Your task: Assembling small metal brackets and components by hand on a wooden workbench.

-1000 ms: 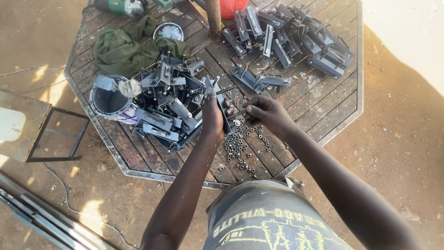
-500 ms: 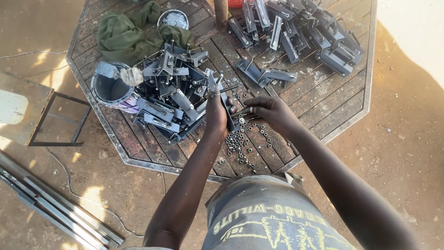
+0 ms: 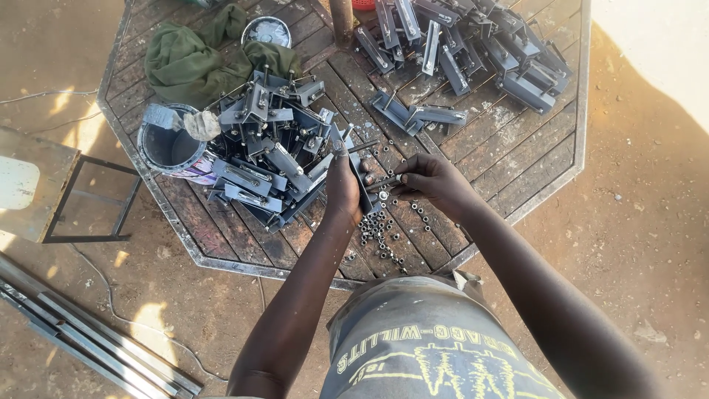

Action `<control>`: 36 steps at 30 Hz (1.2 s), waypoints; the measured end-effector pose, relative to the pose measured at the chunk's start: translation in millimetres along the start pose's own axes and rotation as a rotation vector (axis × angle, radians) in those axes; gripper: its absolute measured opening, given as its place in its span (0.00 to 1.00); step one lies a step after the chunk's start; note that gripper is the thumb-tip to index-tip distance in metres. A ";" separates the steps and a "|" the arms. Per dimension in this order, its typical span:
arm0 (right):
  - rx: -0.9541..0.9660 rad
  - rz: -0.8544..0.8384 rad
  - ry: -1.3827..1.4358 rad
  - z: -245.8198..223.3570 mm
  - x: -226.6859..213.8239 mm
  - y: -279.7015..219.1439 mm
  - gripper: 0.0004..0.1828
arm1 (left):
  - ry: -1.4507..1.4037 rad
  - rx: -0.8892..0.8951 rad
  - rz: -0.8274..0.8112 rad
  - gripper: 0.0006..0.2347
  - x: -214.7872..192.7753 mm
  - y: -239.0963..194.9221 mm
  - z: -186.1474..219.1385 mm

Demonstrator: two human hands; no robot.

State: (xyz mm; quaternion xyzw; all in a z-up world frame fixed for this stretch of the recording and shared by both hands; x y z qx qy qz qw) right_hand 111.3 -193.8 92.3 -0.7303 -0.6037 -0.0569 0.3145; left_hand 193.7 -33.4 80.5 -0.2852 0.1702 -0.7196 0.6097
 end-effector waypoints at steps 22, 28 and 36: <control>-0.017 -0.022 0.038 -1.7 12.0 -6.4 0.20 | -0.094 -0.019 -0.072 0.17 -6.4 -6.5 4.7; 0.080 0.020 0.038 -2.9 12.9 -10.6 0.14 | -0.077 0.002 -0.046 0.13 -0.4 -18.8 11.5; 0.204 0.074 0.020 11.8 3.3 -5.6 0.19 | -0.112 -0.045 -0.061 0.15 -3.3 -9.7 -9.8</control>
Point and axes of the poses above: each hand's wrist, its own y-axis towards the middle knuckle, its own x-axis out of the palm, z = x × y, the point moved 3 cm from there along y, towards the middle knuckle, and after that the axes turned 13 degrees about y, right-handed, at the moved point
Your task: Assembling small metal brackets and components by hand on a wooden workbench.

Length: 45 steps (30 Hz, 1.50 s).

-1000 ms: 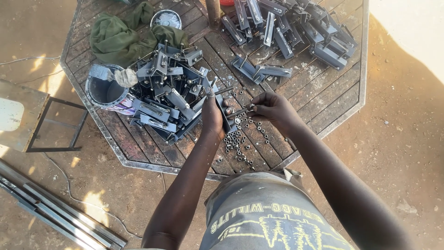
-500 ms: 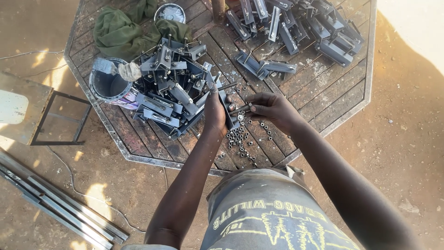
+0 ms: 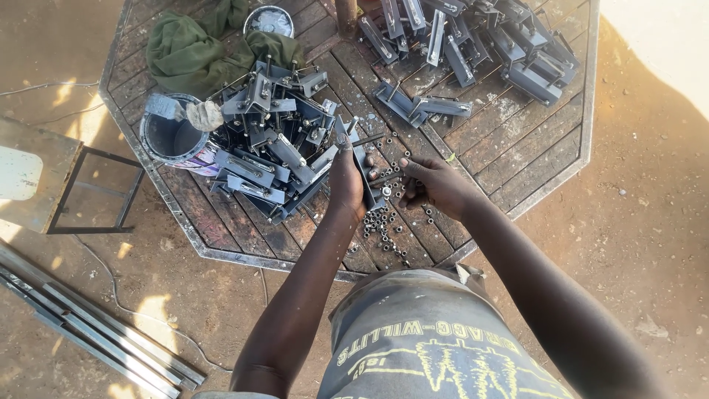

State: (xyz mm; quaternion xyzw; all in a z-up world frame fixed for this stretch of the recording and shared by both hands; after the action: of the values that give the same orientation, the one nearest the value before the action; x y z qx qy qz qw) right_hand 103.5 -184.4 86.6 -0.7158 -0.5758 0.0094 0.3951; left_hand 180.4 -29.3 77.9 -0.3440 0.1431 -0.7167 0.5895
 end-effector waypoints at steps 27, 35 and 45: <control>-0.088 0.023 -0.087 1.1 2.2 1.9 0.32 | 0.124 -0.088 -0.167 0.27 7.0 5.4 6.4; -0.157 0.001 -0.083 -3.7 -1.3 -1.9 0.14 | 0.104 -0.099 -0.186 0.29 3.5 6.5 6.9; -0.185 -0.083 -0.081 -2.5 -0.6 -5.6 0.15 | 0.131 -0.090 -0.136 0.26 12.6 -14.6 22.8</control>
State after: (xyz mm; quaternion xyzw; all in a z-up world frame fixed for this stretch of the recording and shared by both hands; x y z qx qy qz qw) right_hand 99.9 -186.2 91.4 -0.7237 -0.6190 -0.0313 0.3036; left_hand 183.6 -32.8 107.4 -0.3313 0.1899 -0.7689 0.5128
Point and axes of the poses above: each hand's wrist, its own y-axis towards the middle knuckle, its own x-axis out of the palm, z = x × y, the point moved 3 cm from there along y, towards the middle knuckle, and after that the axes turned 13 degrees about y, right-handed, at the moved point
